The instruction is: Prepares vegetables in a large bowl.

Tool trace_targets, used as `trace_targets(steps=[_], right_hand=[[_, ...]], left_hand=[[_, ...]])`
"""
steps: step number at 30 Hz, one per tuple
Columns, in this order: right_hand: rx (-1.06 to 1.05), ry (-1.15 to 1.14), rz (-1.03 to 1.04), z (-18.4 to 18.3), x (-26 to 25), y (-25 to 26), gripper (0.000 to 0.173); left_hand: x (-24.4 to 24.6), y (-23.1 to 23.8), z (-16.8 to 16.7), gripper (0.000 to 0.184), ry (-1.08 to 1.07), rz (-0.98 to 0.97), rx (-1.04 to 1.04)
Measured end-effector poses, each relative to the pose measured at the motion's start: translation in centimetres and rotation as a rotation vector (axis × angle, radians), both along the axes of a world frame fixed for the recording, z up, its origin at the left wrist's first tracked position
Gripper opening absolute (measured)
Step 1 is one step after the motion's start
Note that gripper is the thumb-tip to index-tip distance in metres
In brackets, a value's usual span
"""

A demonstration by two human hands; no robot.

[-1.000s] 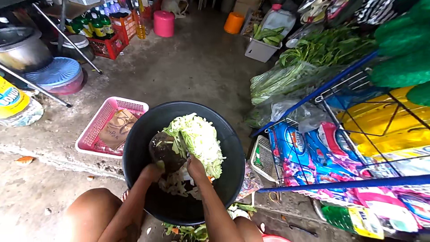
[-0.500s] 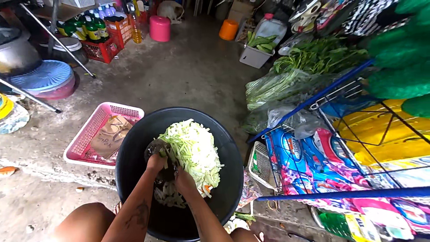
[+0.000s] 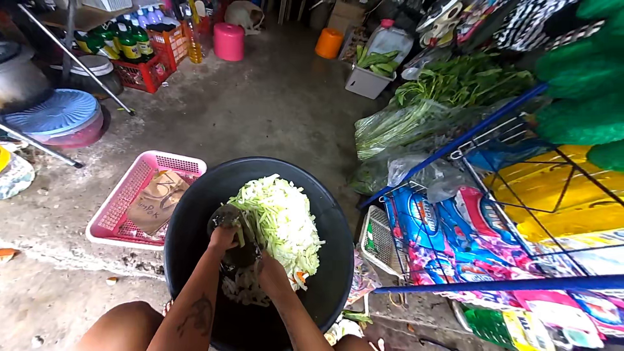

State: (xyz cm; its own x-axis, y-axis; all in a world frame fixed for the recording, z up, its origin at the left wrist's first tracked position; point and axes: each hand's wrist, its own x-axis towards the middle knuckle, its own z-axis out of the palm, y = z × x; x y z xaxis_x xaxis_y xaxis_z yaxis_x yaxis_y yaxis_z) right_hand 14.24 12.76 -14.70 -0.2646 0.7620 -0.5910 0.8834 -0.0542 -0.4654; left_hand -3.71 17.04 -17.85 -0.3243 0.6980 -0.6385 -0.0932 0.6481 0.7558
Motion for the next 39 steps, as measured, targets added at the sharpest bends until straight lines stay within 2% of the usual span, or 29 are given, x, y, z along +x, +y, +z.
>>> trace_targets(steps=[7,13,22,29,31,33,34,39], right_hand=[[-0.016,-0.037,0.061,0.7,-0.2,-1.1,0.044],[-0.068,-0.028,0.04,1.3,-1.2,-0.6,0.04],[-0.13,-0.036,0.004,2.2,-3.0,0.1,0.04],[-0.112,0.009,0.003,-0.5,-3.8,1.2,0.041],[-0.12,0.0,0.01,-1.7,-4.2,1.4,0.046],[-0.118,0.016,0.004,-2.8,-4.5,1.4,0.05],[-0.111,0.027,0.01,-3.0,-4.3,1.5,0.047],[-0.065,0.075,-0.024,-1.1,-2.9,1.0,0.041]], left_hand=[[0.5,0.0,-0.8,0.048,0.119,-0.002,0.033],[0.5,0.2,-0.5,0.042,0.212,-0.038,0.033],[0.3,0.5,-0.5,0.04,0.2,-0.023,0.037],[0.3,0.6,-0.7,0.045,0.194,-0.033,0.029],[0.2,0.4,-1.2,0.045,0.208,-0.038,0.047],[-0.1,0.2,-1.3,0.045,0.168,-0.017,0.069],[0.0,0.1,-1.2,0.045,0.139,-0.002,0.075],[0.3,0.0,-0.5,0.046,0.062,0.035,0.075]])
